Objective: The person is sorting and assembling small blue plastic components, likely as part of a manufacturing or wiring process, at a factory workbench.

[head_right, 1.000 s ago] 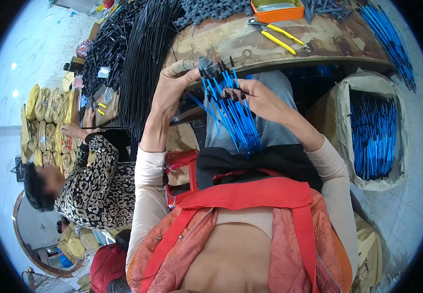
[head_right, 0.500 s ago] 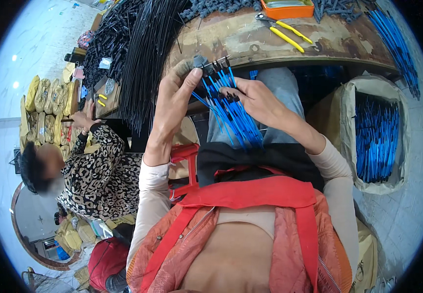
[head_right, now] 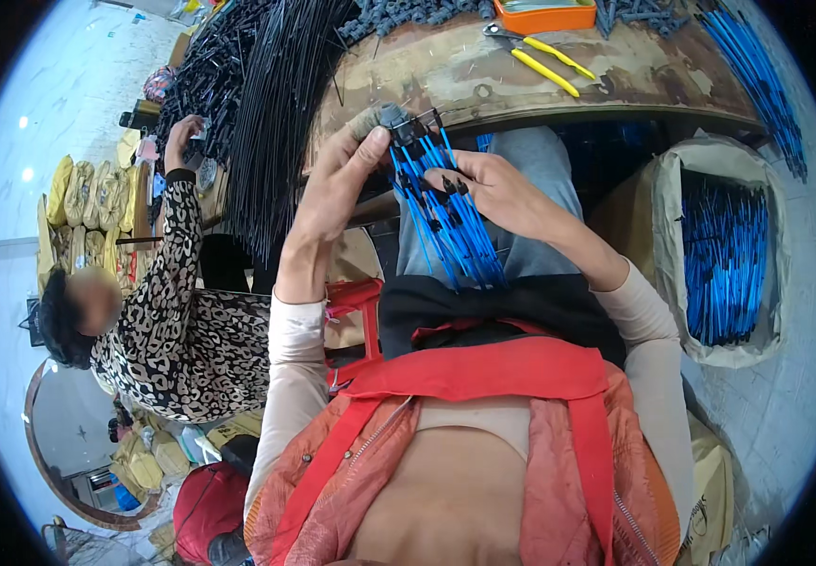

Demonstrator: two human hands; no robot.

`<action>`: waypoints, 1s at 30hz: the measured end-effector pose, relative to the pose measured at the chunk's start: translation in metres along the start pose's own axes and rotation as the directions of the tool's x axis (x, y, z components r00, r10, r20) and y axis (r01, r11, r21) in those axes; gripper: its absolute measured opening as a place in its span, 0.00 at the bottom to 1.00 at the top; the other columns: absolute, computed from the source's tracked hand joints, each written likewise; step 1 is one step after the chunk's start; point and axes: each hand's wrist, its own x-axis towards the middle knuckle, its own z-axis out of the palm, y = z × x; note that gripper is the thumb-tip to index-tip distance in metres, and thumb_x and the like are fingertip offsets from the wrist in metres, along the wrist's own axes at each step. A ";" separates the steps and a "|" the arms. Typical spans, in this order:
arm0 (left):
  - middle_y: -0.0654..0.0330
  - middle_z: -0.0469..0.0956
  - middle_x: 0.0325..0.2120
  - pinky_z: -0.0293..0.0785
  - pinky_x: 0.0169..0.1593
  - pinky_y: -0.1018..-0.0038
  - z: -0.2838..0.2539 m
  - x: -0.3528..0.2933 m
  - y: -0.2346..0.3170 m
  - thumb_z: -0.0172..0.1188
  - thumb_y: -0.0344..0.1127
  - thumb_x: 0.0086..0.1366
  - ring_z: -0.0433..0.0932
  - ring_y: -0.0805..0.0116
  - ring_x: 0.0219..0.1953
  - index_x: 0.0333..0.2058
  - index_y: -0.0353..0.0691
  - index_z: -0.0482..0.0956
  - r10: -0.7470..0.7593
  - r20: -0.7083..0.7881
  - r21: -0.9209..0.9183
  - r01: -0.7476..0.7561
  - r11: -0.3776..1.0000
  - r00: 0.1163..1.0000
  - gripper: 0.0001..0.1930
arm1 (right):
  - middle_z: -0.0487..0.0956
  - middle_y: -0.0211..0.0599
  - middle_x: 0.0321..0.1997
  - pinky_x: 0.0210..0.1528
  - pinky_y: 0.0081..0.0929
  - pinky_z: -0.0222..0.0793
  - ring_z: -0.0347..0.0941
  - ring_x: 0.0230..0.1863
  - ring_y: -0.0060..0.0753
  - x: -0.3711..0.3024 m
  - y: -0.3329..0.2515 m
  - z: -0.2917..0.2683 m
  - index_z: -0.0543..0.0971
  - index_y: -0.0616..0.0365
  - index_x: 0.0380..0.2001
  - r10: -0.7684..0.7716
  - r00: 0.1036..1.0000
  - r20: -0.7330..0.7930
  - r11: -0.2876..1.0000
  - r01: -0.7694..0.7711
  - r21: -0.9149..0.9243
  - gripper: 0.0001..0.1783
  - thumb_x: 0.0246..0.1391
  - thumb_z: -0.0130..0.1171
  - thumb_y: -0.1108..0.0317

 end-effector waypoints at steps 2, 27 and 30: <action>0.63 0.79 0.41 0.68 0.53 0.76 0.007 -0.004 0.000 0.53 0.37 0.72 0.73 0.77 0.46 0.50 0.31 0.75 -0.008 -0.064 -0.032 0.006 0.999 0.998 0.15 | 0.78 0.28 0.36 0.44 0.19 0.70 0.74 0.37 0.17 -0.004 -0.006 0.006 0.75 0.60 0.41 0.022 1.000 -0.002 0.998 -0.022 0.067 0.10 0.63 0.44 0.71; 0.66 0.79 0.28 0.71 0.36 0.82 0.039 -0.008 -0.001 0.65 0.35 0.63 0.74 0.82 0.31 0.40 0.32 0.78 0.091 -0.397 0.176 -0.022 0.984 0.913 0.12 | 0.78 0.30 0.31 0.40 0.20 0.70 0.73 0.35 0.18 -0.006 -0.015 0.011 0.75 0.63 0.37 0.071 0.997 -0.019 0.997 -0.071 -0.009 0.14 0.65 0.52 0.60; 0.65 0.79 0.29 0.71 0.36 0.81 0.040 -0.007 0.003 0.64 0.35 0.64 0.74 0.81 0.31 0.40 0.32 0.78 0.082 -0.406 0.203 0.003 0.979 0.910 0.11 | 0.77 0.30 0.30 0.39 0.20 0.69 0.71 0.34 0.17 -0.006 -0.011 0.010 0.75 0.63 0.40 0.038 0.996 -0.080 0.987 -0.050 -0.151 0.15 0.65 0.54 0.59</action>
